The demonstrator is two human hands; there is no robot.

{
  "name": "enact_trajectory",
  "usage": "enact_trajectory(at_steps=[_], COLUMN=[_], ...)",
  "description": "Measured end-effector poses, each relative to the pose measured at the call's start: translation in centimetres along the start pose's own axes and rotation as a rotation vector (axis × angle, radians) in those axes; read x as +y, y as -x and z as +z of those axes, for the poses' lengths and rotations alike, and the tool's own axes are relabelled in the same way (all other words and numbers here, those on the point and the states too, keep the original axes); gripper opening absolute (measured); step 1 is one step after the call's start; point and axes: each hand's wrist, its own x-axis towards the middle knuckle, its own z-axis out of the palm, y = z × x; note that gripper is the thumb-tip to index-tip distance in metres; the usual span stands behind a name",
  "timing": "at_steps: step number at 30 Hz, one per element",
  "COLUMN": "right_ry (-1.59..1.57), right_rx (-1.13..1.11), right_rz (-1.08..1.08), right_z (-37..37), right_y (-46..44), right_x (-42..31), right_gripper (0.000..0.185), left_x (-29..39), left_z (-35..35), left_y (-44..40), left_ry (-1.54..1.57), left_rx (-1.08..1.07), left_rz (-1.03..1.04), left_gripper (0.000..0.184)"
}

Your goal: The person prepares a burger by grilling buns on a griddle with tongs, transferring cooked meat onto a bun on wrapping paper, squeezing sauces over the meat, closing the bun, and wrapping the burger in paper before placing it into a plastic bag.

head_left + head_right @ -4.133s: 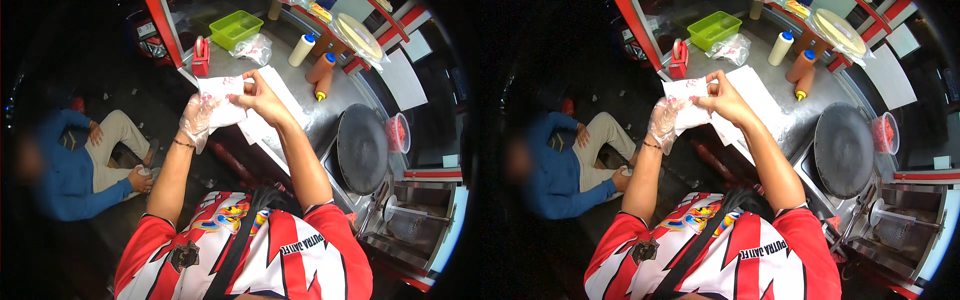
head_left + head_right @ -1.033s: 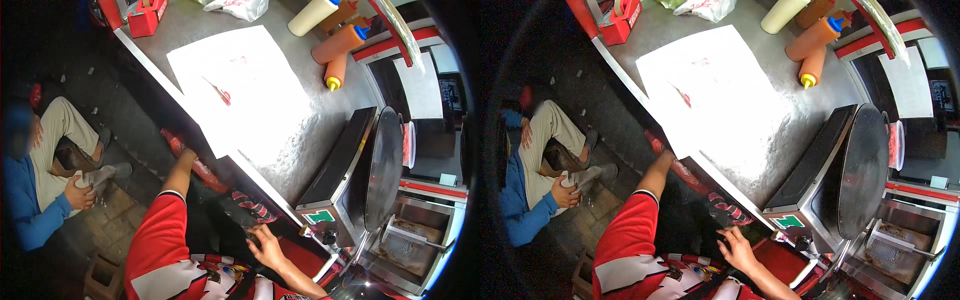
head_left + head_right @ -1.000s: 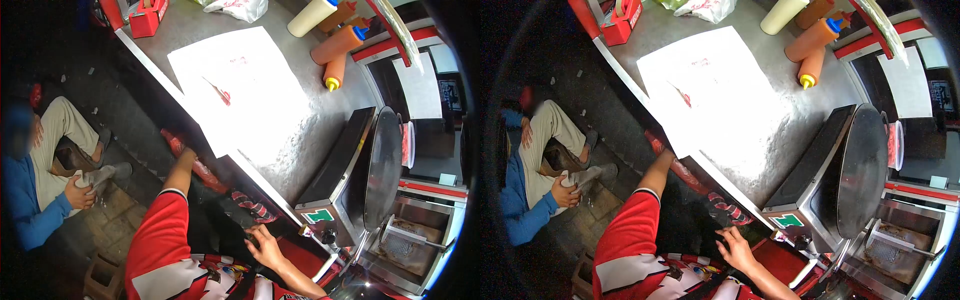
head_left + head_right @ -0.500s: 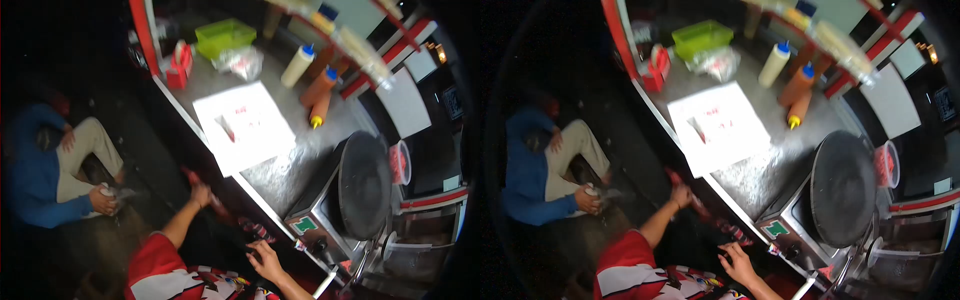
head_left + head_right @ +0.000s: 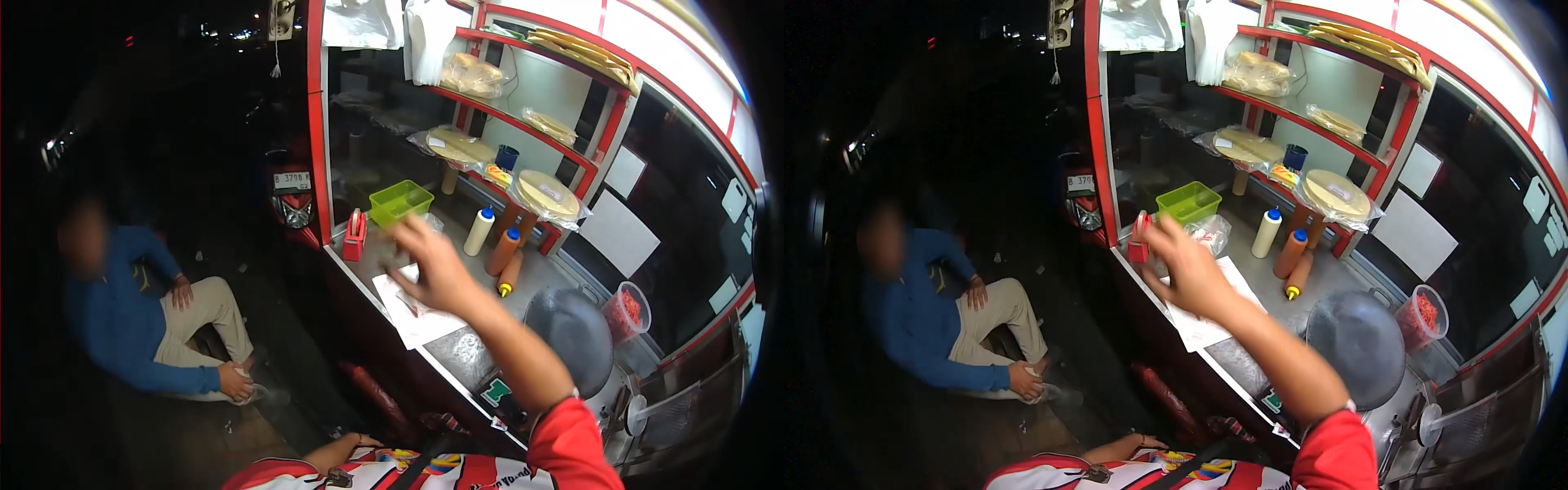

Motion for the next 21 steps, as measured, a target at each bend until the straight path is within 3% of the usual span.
enact_trajectory(at_steps=[4, 7, 8, 9, 10, 12, 15, 16, 18, 21], right_ry=[0.350, 0.550, 0.604, 0.650, 0.692, 0.776, 0.910, 0.922, 0.931, 0.797], right_rx=[0.113, 0.388, 0.433, 0.481, 0.536, 0.588, 0.604, 0.632, 0.619, 0.649], right_rz=[-0.138, -0.169, -0.157, -0.150, -0.136, -0.178, -0.222, -0.245, -0.300, -0.240], right_z=[0.4, 0.9, 0.9, 1.0, 1.1, 1.2, 0.9, 0.6, 0.2, 0.5], right_y=[-15.7, -25.7, -28.4, -30.9, -32.9, -36.0, -39.7, -40.9, -42.2, -41.4], right_x=[7.3, 12.2, 13.0, 13.8, 14.4, 15.4, 16.6, 17.6, 18.9, 19.4], right_gripper=[0.037, 0.034, 0.036, 0.038, 0.040, 0.042, 0.043, 0.028, 0.017, 0.023], left_x=[-0.9, -5.1, -7.8, -7.8, -9.2, -10.1, -10.6, -10.4, -10.4, -11.0], left_z=[-2.4, -3.9, -4.4, -6.1, -6.5, -9.1, -11.9, -12.4, -13.0, -13.0], left_y=[-2.5, -5.2, -6.9, -6.2, -4.1, -1.0, 0.1, 0.3, 0.6, 0.7], left_ry=[-0.011, -0.046, -0.088, -0.166, -0.067, 0.064, 0.176, 0.194, 0.227, 0.245], left_rx=[-0.064, -0.121, -0.164, -0.316, -0.117, 0.065, 0.205, 0.237, 0.280, 0.326], left_rz=[0.104, 0.143, 0.186, 0.366, 0.139, -0.018, -0.082, -0.089, -0.104, -0.106], left_gripper=[0.068, 0.064, 0.063, 0.061, 0.060, 0.057, 0.054, 0.053, 0.050, 0.047])
